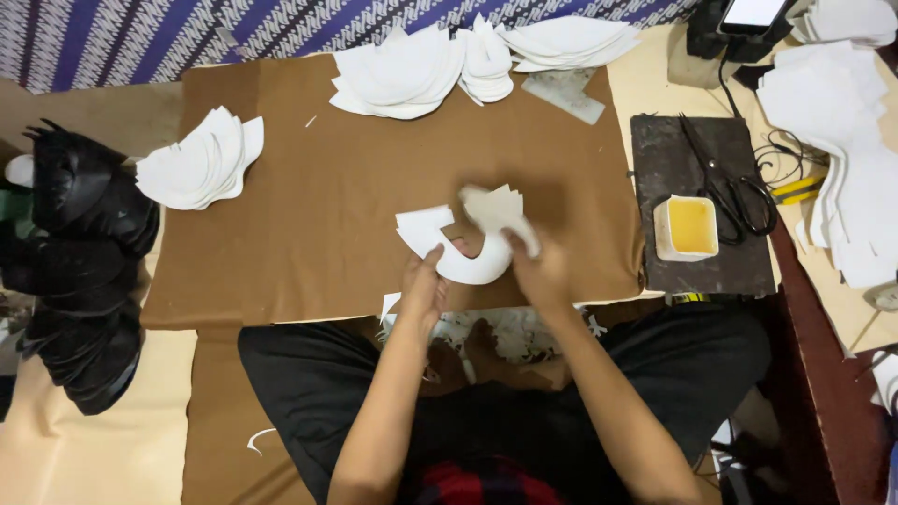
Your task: The person arranges white U-shaped paper cutouts on a brown surface. They pick up the cutouts from a pile, place them on the surface, and adjust their positions to form a pattern.
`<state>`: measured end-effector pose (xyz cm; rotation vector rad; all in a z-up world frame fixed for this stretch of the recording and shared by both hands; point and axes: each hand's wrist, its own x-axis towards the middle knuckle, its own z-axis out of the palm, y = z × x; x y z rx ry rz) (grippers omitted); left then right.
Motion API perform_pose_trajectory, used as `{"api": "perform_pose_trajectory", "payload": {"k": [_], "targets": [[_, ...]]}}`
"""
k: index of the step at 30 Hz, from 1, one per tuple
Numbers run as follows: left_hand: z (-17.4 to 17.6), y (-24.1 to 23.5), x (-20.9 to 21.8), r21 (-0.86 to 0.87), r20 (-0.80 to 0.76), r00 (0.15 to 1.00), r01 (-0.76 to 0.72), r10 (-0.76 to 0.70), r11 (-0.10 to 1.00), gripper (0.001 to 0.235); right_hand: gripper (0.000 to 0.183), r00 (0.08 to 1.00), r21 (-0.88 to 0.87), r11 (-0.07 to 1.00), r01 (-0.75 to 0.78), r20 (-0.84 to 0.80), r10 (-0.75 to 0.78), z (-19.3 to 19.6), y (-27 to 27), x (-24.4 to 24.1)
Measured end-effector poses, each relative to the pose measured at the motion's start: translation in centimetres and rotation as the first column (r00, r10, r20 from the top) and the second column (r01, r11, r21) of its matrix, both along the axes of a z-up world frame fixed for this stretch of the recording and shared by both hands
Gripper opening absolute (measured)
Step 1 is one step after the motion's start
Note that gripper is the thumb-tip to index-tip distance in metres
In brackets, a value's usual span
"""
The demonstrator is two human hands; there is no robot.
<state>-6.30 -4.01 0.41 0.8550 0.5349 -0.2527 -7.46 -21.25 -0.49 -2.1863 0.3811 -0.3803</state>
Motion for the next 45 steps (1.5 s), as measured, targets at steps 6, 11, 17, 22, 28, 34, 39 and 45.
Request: {"api": "perform_pose_trajectory", "payload": {"k": [6,11,17,22,28,34,39,45], "targets": [[10.5,0.1,-2.6,0.664,0.038,0.99,0.077,-0.136,0.744,0.094,0.018,0.869,-0.069,0.995,0.078,0.493,-0.034,5.5,-1.6,-1.2],[12.2,-2.8,-2.9,-0.073,0.009,0.997,0.082,-0.082,0.994,0.097,0.027,0.709,-0.546,0.837,-0.039,0.575,0.409,7.1,1.1,-4.4],[8.0,-3.8,-1.7,-0.272,-0.092,0.987,-0.151,0.13,0.95,0.053,0.117,0.859,0.133,0.883,-0.45,0.334,0.388,6.2,0.6,-6.4],[15.6,-7.9,-4.8,0.032,-0.119,0.993,-0.014,0.017,0.999,0.095,0.098,0.998,0.456,0.888,-0.058,-0.008,0.07,6.4,3.5,-5.3],[13.9,-6.7,-3.6,0.026,0.052,0.995,0.086,-0.087,0.996,0.108,0.071,0.992,0.36,0.933,-0.005,0.121,-0.041,10.3,0.6,-4.3],[8.7,-3.5,-1.0,0.956,0.292,0.652,-0.199,-0.699,0.214,0.104,0.053,0.886,-0.371,0.807,-0.459,-0.262,0.383,17.5,-3.8,-3.4],[1.3,-5.6,1.9,0.909,0.416,0.511,-0.217,-0.752,0.355,0.037,0.053,0.918,-0.324,0.86,-0.395,-0.108,0.381,16.8,-3.3,-2.2],[-0.5,-7.0,1.8,0.763,0.615,0.541,-0.223,-0.574,0.607,0.024,0.035,0.955,0.041,0.96,-0.277,0.121,0.27,4.7,-6.2,-1.0]]}}
